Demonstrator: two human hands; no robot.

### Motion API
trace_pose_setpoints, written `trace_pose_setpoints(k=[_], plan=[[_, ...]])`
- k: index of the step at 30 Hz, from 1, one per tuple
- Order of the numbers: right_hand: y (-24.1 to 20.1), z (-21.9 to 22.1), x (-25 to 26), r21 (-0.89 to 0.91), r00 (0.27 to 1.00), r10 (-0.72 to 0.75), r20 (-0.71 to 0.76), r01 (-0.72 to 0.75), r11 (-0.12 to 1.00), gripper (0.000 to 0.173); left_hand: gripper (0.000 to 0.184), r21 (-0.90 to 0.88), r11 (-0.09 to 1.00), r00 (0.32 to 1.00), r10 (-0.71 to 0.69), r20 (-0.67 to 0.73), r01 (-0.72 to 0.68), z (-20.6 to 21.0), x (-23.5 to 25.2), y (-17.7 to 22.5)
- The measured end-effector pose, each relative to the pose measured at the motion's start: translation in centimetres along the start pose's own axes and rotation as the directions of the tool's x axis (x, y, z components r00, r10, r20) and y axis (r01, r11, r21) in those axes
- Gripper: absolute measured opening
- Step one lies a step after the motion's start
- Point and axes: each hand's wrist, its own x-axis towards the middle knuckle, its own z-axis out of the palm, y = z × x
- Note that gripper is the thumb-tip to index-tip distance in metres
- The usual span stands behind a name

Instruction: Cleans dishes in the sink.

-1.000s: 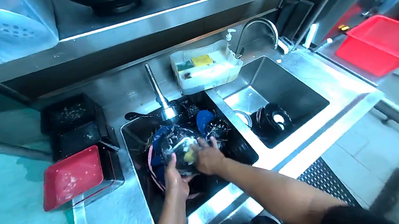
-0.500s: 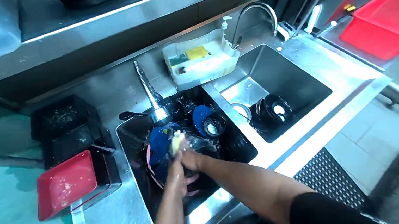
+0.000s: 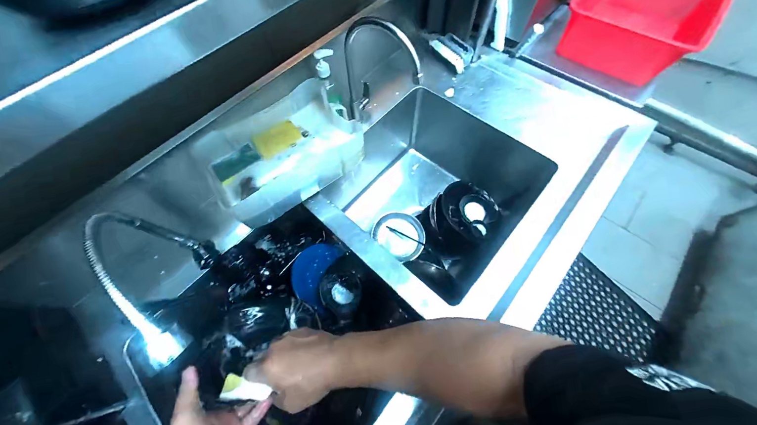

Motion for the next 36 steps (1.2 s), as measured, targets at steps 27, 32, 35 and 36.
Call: trace_pose_setpoints(k=[27, 32, 35, 36], plan=[[7.4, 5.4, -2.7, 0.335, 0.668, 0.443, -0.598, -0.295, 0.895, 0.036, 0.041, -0.116, 0.968, 0.971, 0.208, -0.117, -0.222, 11.6, 3.0, -8.5], [6.0, 5.1, 1.7, 0.955, 0.621, 0.74, 0.258, -0.281, -0.098, 0.056, 0.043, -0.343, 0.926, 0.982, 0.111, -0.154, -0.158, 5.2, 4.1, -7.5], [4.9, 6.2, 3.2, 0.984, 0.558, 0.811, 0.174, -0.074, -0.16, 0.055, 0.04, -0.394, 0.919, 0.992, -0.033, -0.123, -0.018, 3.3, 5.9, -6.9], [4.3, 6.2, 3.8, 0.997, 0.475, 0.877, 0.07, -0.049, -0.053, 0.052, 0.043, -0.398, 0.916, 0.989, -0.106, -0.105, 0.056, 3.0, 5.9, -6.4]])
